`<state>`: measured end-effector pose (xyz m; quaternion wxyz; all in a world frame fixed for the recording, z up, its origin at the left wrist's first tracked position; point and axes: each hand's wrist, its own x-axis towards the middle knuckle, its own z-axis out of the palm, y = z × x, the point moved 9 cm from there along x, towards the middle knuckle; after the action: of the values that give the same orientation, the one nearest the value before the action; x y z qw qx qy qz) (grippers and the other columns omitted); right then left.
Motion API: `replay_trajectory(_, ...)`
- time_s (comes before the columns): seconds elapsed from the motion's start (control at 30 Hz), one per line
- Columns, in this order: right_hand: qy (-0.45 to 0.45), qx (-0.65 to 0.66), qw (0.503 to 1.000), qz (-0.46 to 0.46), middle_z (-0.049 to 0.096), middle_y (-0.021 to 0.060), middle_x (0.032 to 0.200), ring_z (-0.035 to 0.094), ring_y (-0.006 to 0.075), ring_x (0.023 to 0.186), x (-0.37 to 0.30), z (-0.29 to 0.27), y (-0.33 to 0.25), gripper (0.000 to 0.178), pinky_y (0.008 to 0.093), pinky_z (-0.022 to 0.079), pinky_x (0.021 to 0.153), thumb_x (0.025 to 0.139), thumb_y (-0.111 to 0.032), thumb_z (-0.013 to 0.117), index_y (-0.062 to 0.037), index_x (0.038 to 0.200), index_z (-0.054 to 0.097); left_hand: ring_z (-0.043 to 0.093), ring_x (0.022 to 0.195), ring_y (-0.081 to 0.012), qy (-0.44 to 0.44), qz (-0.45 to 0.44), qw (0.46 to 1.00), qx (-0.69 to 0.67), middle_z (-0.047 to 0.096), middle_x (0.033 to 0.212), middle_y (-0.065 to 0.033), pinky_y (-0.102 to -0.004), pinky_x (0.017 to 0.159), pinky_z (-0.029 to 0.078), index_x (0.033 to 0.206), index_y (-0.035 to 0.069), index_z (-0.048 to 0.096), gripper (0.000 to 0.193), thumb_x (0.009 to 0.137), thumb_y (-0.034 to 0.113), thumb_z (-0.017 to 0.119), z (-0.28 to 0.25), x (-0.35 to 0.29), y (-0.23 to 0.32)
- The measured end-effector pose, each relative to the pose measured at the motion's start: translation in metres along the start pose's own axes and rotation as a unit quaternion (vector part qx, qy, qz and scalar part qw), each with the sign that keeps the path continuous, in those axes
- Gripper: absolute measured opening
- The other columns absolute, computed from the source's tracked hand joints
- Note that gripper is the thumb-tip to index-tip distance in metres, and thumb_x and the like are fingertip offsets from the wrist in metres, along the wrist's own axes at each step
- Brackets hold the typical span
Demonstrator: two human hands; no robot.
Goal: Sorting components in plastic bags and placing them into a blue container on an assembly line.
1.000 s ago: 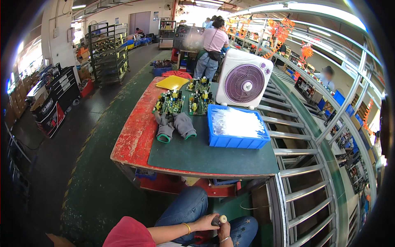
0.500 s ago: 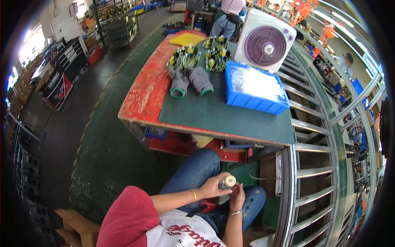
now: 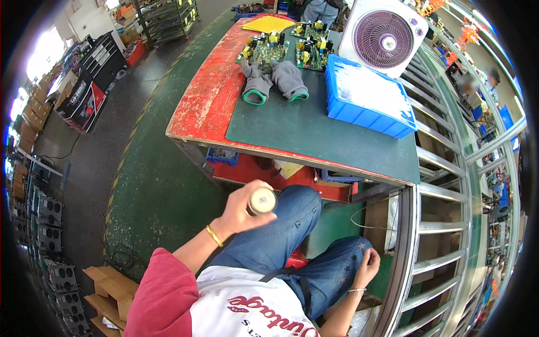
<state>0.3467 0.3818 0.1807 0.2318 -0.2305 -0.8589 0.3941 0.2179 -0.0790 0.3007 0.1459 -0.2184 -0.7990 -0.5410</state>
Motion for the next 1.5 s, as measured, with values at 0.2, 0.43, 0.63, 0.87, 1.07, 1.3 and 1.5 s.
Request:
replay_trajectory(0.2,-0.040,-0.187,0.976,-0.103,0.053,0.0222,0.131,0.049,0.0395,0.124,-0.013,0.026,-0.028,0.027,0.0479,0.038,0.106,0.088,-0.018,0.069,-0.0047,0.111,0.065,0.055,0.116,-0.0333,0.093,-0.166,0.979,0.074,0.057,0.121,-0.0165,-0.0423,0.100,0.044,0.123,0.003,0.055,0.062,0.074,0.028,0.084,-0.014,-0.036,-0.134)
replay_trajectory(0.43,-0.050,-0.188,0.976,-0.099,0.054,0.0219,0.130,0.049,0.0389,0.124,-0.007,0.030,-0.028,0.025,0.0474,0.038,0.105,0.089,-0.017,0.068,-0.0044,0.110,0.065,0.052,0.116,-0.0376,0.093,-0.242,0.944,0.203,0.058,0.123,-0.0176,-0.0481,0.101,0.041,0.125,0.005,0.056,0.068,0.072,0.036,0.083,0.005,-0.028,-0.241)
replay_trajectory(0.63,-0.043,-0.194,0.976,-0.089,0.055,0.0215,0.129,0.050,0.0380,0.123,-0.005,0.028,-0.028,0.021,0.0470,0.039,0.105,0.090,-0.016,0.067,-0.0049,0.108,0.066,0.061,0.107,-0.0372,0.130,-0.283,0.947,0.083,0.067,0.112,-0.0184,-0.0455,0.094,0.048,0.116,0.004,0.062,0.057,0.072,0.033,0.083,0.019,-0.004,-0.312)
replay_trajectory(0.87,-0.052,-0.190,0.976,-0.093,0.057,0.0202,0.128,0.052,0.0374,0.121,0.000,0.039,-0.031,0.020,0.0466,0.039,0.103,0.090,-0.016,0.066,-0.0057,0.108,0.066,0.058,0.116,-0.0373,0.101,-0.232,0.935,0.249,0.065,0.121,-0.0170,-0.0455,0.100,0.044,0.119,0.003,0.063,0.047,0.087,0.037,0.068,0.023,-0.005,-0.425)
replay_trajectory(1.07,-0.050,-0.188,0.977,-0.086,0.057,0.0195,0.127,0.052,0.0372,0.121,0.001,0.042,-0.032,0.019,0.0469,0.039,0.103,0.090,-0.014,0.066,-0.0059,0.107,0.066,0.051,0.125,-0.0370,0.098,-0.294,0.914,0.262,0.058,0.133,-0.0175,-0.0468,0.107,0.038,0.126,0.004,0.059,0.046,0.096,0.038,0.051,0.030,-0.013,-0.463)
replay_trajectory(1.3,-0.067,-0.198,0.974,-0.088,0.057,0.0199,0.128,0.052,0.0371,0.121,-0.003,0.049,-0.032,0.020,0.0469,0.039,0.104,0.091,-0.016,0.066,-0.0048,0.109,0.067,0.048,0.130,-0.0365,0.085,-0.261,0.928,0.253,0.057,0.137,-0.0181,-0.0474,0.109,0.037,0.128,0.005,0.058,0.053,0.094,0.045,0.051,0.044,0.001,-0.443)
replay_trajectory(1.5,-0.074,-0.220,0.968,-0.098,0.058,0.0196,0.127,0.053,0.0361,0.120,-0.001,0.044,-0.026,0.022,0.0465,0.040,0.104,0.094,-0.019,0.064,-0.0028,0.109,0.066,0.051,0.124,-0.0392,0.096,-0.271,0.939,0.189,0.059,0.131,-0.0209,-0.0477,0.102,0.043,0.124,0.004,0.059,0.050,0.090,0.040,0.056,0.053,0.007,-0.408)
